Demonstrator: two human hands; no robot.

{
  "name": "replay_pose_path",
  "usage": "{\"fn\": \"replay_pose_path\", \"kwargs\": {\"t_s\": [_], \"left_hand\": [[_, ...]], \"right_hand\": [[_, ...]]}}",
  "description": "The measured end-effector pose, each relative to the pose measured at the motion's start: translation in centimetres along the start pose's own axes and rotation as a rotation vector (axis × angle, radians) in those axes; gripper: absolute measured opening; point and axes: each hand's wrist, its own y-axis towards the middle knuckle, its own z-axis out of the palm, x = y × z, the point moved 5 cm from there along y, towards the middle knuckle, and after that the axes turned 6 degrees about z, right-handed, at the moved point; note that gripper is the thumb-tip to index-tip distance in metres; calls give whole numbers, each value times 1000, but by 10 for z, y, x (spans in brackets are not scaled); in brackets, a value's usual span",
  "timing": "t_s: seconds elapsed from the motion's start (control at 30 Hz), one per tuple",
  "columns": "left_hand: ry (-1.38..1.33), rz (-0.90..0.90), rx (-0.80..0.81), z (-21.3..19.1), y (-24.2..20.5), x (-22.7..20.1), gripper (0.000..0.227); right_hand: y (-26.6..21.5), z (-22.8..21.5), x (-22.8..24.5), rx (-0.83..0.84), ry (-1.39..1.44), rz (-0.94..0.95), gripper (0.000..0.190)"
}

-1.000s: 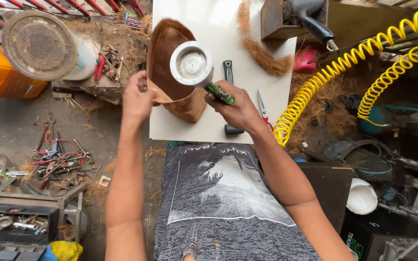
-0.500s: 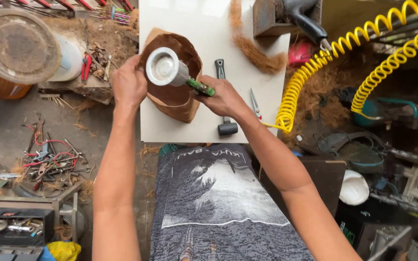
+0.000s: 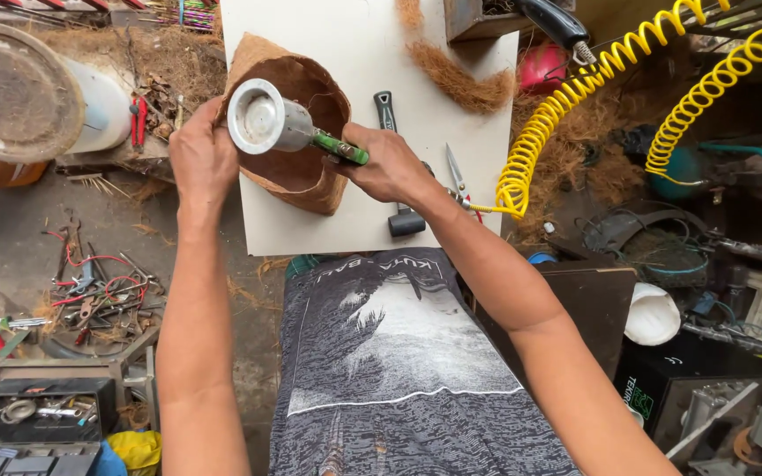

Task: Shaping coconut fiber sheets into pots, applying a spray coating, and drying with a hair dryer

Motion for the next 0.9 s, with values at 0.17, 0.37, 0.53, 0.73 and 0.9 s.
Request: {"fn": "replay_pose_path", "kwargs": {"t_s": [0.17,0.37,0.53,0.73,0.9], "left_hand": [[17,9,0,-5,2,-15,23],[30,18,10,-8,2,-29,27],[34,29,3,-10,3,-39,27],[29,23,-34,-5,4,-29,25],[-5,48,-164,-7,-7,-7,29]], "right_hand": [[0,-3,1,-22,20,-16,26],[2,-8,-1,-70,32,-44,26],[6,-8,-5,-109,56,-53,26],[0,-11,-9,-152,96,-32,26],[-14,-19,-6,-154,101,-5,25]]}}
